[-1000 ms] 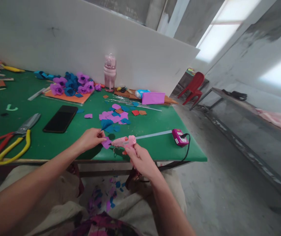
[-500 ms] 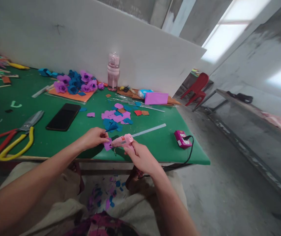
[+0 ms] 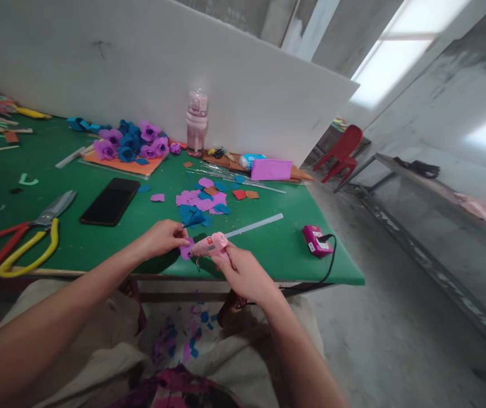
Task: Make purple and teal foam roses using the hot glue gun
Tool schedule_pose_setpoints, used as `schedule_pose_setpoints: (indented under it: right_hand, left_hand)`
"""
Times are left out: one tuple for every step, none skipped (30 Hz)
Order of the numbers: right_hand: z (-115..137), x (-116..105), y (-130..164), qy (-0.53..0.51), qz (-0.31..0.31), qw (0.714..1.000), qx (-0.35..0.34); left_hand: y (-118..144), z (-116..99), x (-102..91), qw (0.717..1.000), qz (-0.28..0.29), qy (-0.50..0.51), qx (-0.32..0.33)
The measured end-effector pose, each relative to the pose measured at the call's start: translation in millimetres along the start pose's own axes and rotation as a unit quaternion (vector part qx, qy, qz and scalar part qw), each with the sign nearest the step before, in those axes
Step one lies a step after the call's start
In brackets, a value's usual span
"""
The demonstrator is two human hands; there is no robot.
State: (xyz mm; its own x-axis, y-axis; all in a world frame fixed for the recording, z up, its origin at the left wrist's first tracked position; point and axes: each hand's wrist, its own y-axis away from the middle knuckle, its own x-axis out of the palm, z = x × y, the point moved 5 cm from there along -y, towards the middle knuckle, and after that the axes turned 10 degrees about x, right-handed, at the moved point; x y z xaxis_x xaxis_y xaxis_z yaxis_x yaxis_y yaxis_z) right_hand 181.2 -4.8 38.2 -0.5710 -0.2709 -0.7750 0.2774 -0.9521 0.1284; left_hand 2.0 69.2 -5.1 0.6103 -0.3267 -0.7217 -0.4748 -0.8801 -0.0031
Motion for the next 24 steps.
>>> schedule_pose_setpoints:
  right_hand:
    - [0.0, -0.1, 0.0, 0.0, -0.001, 1.0, 0.0]
    - [-0.1, 0.0, 0.1, 0.001, -0.001, 1.0, -0.001]
    - [-0.3, 0.1, 0.1, 0.001, -0.002, 1.0, -0.001]
    - [-0.4, 0.4, 0.1, 0.001, 0.0, 1.0, -0.001]
    - [-0.4, 0.8, 0.1, 0.001, 0.002, 1.0, -0.003]
    - [-0.5, 1.1, 0.1, 0.0, 0.004, 1.0, -0.003]
    - [-0.6, 1.5, 0.1, 0.0, 0.006, 1.0, -0.003]
    - [-0.6, 1.7, 0.1, 0.0, 0.007, 1.0, -0.002]
    - [-0.5, 1.7, 0.1, 0.0, 0.006, 1.0, -0.002]
    - [-0.2, 1.7, 0.1, 0.0, 0.005, 1.0, -0.002]
    - [0.1, 1.7, 0.0, 0.0, 0.004, 1.0, -0.003]
    - [0.5, 1.6, 0.0, 0.001, 0.003, 1.0, -0.005]
    - [0.9, 1.5, 0.0, 0.001, 0.002, 1.0, -0.007]
    - [1.2, 1.5, 0.0, 0.002, 0.002, 1.0, -0.009]
    - [1.5, 1.4, 0.0, 0.003, 0.001, 1.0, -0.011]
    - [1.6, 1.4, 0.0, 0.004, 0.0, 1.0, -0.012]
    - [1.6, 1.4, -0.1, 0.005, 0.0, 1.0, -0.014]
    - [1.6, 1.4, -0.1, 0.006, 0.0, 1.0, -0.015]
    - [1.5, 1.5, -0.1, 0.008, 0.0, 1.0, -0.015]
    - [1.4, 1.4, -0.1, 0.009, 0.0, 1.0, -0.015]
    - [1.4, 1.3, -0.2, 0.01, -0.001, 1.0, -0.016]
    - [1.4, 1.1, -0.2, 0.011, -0.002, 1.0, -0.017]
    - [1.5, 0.9, -0.2, 0.012, -0.003, 1.0, -0.017]
    - [1.6, 0.8, -0.2, 0.012, -0.004, 1.0, -0.018]
  left_hand:
    - [0.0, 0.1, 0.0, 1.0, 0.0, -0.001, 0.0]
    - [-0.1, 0.3, 0.0, 1.0, 0.0, -0.002, 0.0]
    - [-0.2, 0.4, 0.1, 1.0, 0.002, -0.003, 0.001]
    - [-0.3, 0.4, 0.2, 1.0, 0.004, -0.005, 0.001]
    - [-0.4, 0.4, 0.3, 1.0, 0.005, -0.005, 0.002]
    - [-0.4, 0.3, 0.3, 1.0, 0.006, -0.005, 0.003]
    - [-0.3, 0.1, 0.2, 1.0, 0.006, -0.005, 0.003]
    - [-0.1, 0.0, -0.2, 1.0, 0.004, -0.005, 0.002]
    - [0.1, -0.2, -0.5, 1.0, 0.002, -0.005, 0.002]
    - [0.3, -0.4, -0.8, 1.0, 0.001, -0.005, 0.001]
    - [0.5, -0.6, -0.9, 1.0, 0.0, -0.005, 0.001]
    - [0.6, -0.7, -1.0, 1.0, 0.0, -0.005, 0.002]
    - [0.7, -0.7, -1.0, 1.0, -0.001, -0.004, 0.003]
    - [0.6, -0.6, -1.0, 1.0, -0.002, -0.003, 0.004]
    - [0.6, -0.3, -0.9, 1.0, -0.004, -0.001, 0.004]
    - [0.4, 0.1, -0.8, 1.0, -0.007, 0.001, 0.004]
    - [0.3, 0.5, -0.6, 1.0, -0.008, 0.003, 0.004]
    - [0.1, 0.7, -0.3, 1.0, -0.007, 0.004, 0.004]
    - [0.0, 0.8, 0.1, 1.0, -0.006, 0.005, 0.004]
    - [-0.1, 0.8, 0.3, 1.0, -0.004, 0.006, 0.003]
    - [-0.2, 0.6, 0.4, 1.0, -0.002, 0.007, 0.003]
    - [-0.1, 0.3, 0.3, 1.0, -0.002, 0.008, 0.003]
    - [0.0, -0.1, 0.1, 1.0, -0.002, 0.01, 0.003]
    - [0.2, -0.4, -0.3, 1.0, -0.004, 0.012, 0.003]
